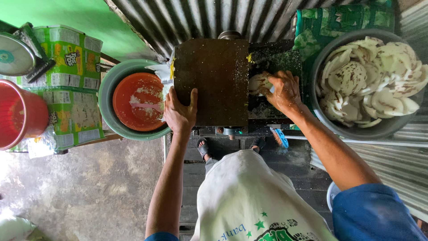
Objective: The person grates halved coconuts against a manual rotary grater machine, holding the machine steady with one hand while rubbing each coconut half against the grating drum, and places the grated coconut into a red basin. At the end, the person scrapes the accumulated grated coconut off the machine chute into a green bowl and carries the bowl away.
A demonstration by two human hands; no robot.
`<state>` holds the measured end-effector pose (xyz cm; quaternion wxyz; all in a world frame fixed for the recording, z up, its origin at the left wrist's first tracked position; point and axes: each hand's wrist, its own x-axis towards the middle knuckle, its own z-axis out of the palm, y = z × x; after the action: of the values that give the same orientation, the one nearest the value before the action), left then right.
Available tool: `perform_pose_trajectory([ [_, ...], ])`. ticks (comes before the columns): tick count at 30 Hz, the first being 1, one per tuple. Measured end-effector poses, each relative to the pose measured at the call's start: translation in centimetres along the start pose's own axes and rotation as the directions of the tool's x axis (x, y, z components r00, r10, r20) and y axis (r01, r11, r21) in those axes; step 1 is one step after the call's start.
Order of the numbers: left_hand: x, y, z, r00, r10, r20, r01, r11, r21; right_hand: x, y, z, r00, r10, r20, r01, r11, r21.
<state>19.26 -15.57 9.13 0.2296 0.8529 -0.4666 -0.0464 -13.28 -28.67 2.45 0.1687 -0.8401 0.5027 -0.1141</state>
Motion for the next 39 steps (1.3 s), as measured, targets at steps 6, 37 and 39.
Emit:
perform_pose_trajectory([
  [6, 0.0, -0.1, 0.2, 1.0, -0.012, 0.012, 0.011, 1.0, 0.01, 0.1, -1.6, -0.8, 0.999, -0.008, -0.034, 0.008, 1.0, -0.008],
  [37, -0.6, 0.5, -1.4, 0.998, -0.065, 0.009, 0.066, 0.995, -0.069, -0.4, -3.1, -0.7, 0.981, -0.141, -0.136, 0.168, 0.964, 0.208],
  [39, -0.6, 0.4, -1.4, 0.997, -0.073, 0.008, 0.073, 0.995, -0.065, -0.9, -2.8, -1.8, 0.991, -0.114, -0.071, 0.122, 0.983, 0.137],
])
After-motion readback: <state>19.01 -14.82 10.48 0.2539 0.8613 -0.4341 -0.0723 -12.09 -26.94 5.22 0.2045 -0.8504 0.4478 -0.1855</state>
